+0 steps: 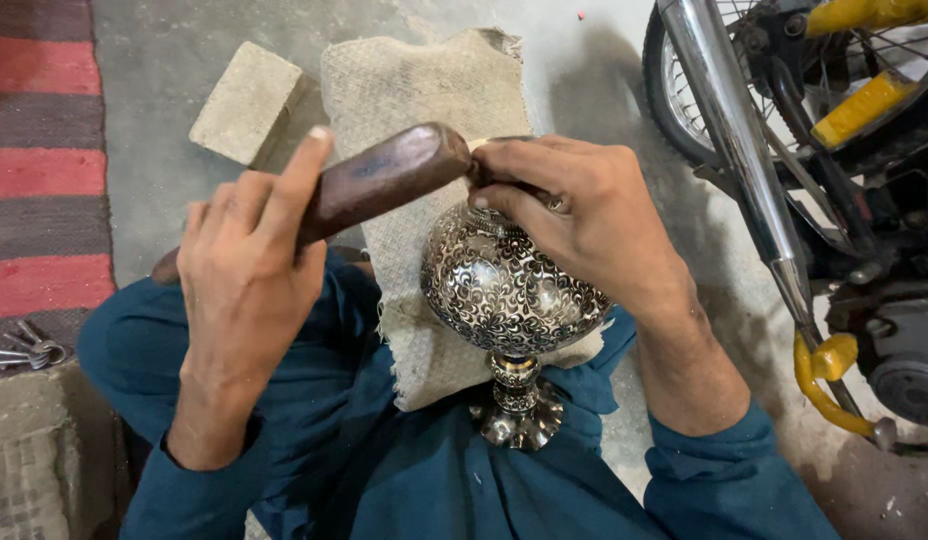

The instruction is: The person uses a hammer and a small metal tool to engrave decorative patterns on a silver-colored metal vase. They repeatedly tap the tool against the vase's surface to create intricate designs.

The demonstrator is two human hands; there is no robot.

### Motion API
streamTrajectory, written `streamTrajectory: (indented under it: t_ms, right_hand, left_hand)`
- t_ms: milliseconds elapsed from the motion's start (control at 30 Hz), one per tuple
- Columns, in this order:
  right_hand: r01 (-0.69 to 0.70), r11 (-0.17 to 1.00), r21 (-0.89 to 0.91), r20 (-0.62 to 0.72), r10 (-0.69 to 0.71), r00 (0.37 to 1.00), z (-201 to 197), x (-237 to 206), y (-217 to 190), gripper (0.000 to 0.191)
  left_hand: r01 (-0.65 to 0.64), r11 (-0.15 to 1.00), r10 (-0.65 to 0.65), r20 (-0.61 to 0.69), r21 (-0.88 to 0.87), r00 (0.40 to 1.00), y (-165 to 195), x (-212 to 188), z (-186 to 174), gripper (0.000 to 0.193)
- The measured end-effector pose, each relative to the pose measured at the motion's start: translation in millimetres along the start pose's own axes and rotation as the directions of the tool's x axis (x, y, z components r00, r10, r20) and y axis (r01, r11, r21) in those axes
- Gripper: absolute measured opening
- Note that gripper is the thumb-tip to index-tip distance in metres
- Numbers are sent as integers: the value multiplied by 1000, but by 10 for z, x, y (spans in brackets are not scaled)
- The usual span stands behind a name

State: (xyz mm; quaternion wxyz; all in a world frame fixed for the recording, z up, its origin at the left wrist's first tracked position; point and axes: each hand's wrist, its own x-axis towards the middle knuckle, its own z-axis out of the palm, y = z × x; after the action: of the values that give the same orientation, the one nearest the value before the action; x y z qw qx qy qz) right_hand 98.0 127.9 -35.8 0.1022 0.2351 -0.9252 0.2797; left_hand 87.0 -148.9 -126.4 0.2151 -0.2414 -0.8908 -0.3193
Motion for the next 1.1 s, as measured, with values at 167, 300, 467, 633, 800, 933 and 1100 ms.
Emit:
streamTrajectory:
  t_ms: [167, 300, 467, 633, 800, 933, 1100]
  right_hand:
    - [38, 999, -16, -18, -38, 999, -11, 2, 17, 29]
    - [46, 999, -14, -35, -46, 998, -9, -9, 30, 30]
    - [52, 999, -3, -20, -52, 998, -34, -19, 54, 28]
    - [73, 997, 4, -20, -73, 997, -57, -8, 73, 27]
    - [78, 997, 11, -8, -78, 997, -65, -16, 84, 27]
    - [71, 997, 28, -14, -71, 997, -82, -28, 106, 27]
    - [87, 996, 13, -33, -87, 996, -108, -32, 135, 28]
  left_hand:
    - [-5, 999, 4, 18, 46, 1000, 58, 16, -13, 88]
    - [2, 990, -8, -43, -139, 999, 87, 27, -25, 84]
    - [8, 1000, -8, 17, 15, 1000, 105, 60, -28, 82]
    - [120, 988, -109, 105, -98, 988, 126, 76, -36, 82]
    - [23, 986, -25, -7, -164, 1000, 147, 92, -38, 82]
    - [-24, 995, 19, 56, 94, 998, 181, 118, -36, 83]
    - [-26, 999, 24, 33, 36, 999, 222, 131, -60, 86]
